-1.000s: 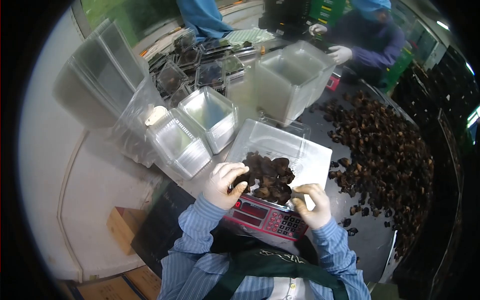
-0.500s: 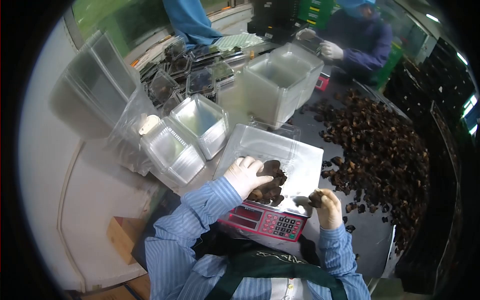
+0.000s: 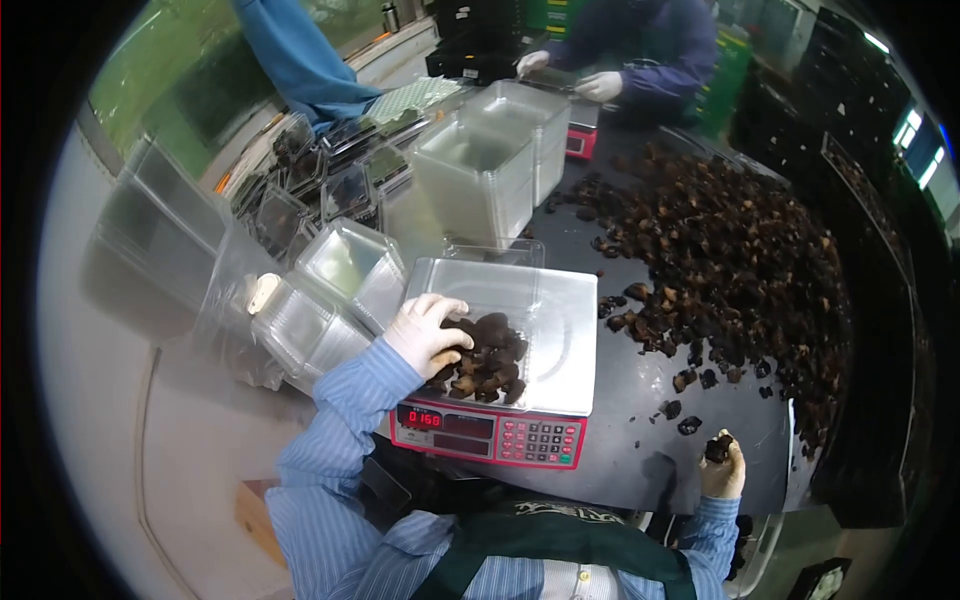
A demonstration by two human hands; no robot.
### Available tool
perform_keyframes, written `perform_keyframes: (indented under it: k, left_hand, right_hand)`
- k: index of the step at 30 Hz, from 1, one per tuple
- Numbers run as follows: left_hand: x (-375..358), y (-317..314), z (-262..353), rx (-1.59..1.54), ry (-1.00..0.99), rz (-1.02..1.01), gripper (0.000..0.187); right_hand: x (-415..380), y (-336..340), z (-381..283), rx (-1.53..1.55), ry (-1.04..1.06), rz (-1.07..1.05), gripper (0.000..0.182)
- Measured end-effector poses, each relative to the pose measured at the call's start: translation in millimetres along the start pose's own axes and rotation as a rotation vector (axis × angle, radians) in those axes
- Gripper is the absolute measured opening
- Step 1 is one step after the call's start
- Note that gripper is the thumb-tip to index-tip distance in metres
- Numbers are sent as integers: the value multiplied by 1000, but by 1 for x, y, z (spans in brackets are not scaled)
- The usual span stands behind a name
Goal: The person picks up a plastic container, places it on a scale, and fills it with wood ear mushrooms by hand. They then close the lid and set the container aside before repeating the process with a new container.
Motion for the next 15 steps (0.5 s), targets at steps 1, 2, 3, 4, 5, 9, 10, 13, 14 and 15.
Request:
perform_keyframes:
  k: [1, 2, 3, 4, 5, 9, 10, 13, 14, 15]
  left_hand:
    - [-1, -1, 5, 22, -7, -29, 32]
    - [-1, -2, 10, 45, -11, -58, 35]
    - [0, -6, 12, 87, -2, -137, 43]
    - [2, -8, 15, 123, 4, -136, 43]
    - [3, -10, 19, 159, 13, -133, 43]
    - [9, -23, 15, 227, -51, -97, 46]
    - [10, -20, 13, 159, -46, -94, 46]
    - [11, -1, 9, -9, -2, -23, 46]
    - [11, 7, 7, -69, 41, 20, 47]
    - [11, 13, 2, -149, 83, 53, 48]
  right_hand:
    - [-2, -1, -1, -16, -1, -16, 32]
    - [-4, -2, -1, -33, -3, -33, 32]
    - [-6, -3, -1, -51, -7, -51, 33]
    - [-7, -3, 0, -61, -11, -67, 33]
    - [-6, -3, 2, -73, -16, -86, 33]
    - [-7, -9, 4, -94, -21, -127, 33]
    - [-7, -9, 4, -97, -20, -133, 33]
    - [-5, -11, 1, -96, -16, -152, 33]
    - [-4, -10, 3, -65, -38, -156, 33]
    - [-3, -8, 5, -34, -59, -160, 33]
Point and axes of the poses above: each hand's wrist, its own x-axis towards the middle knuckle, its own y-axis out of the back of the hand, z = x × y, the point moved 3 cm from there along x, towards the middle knuckle, and after that the axes turned 4 degrees about y, right-handed, at the moved point
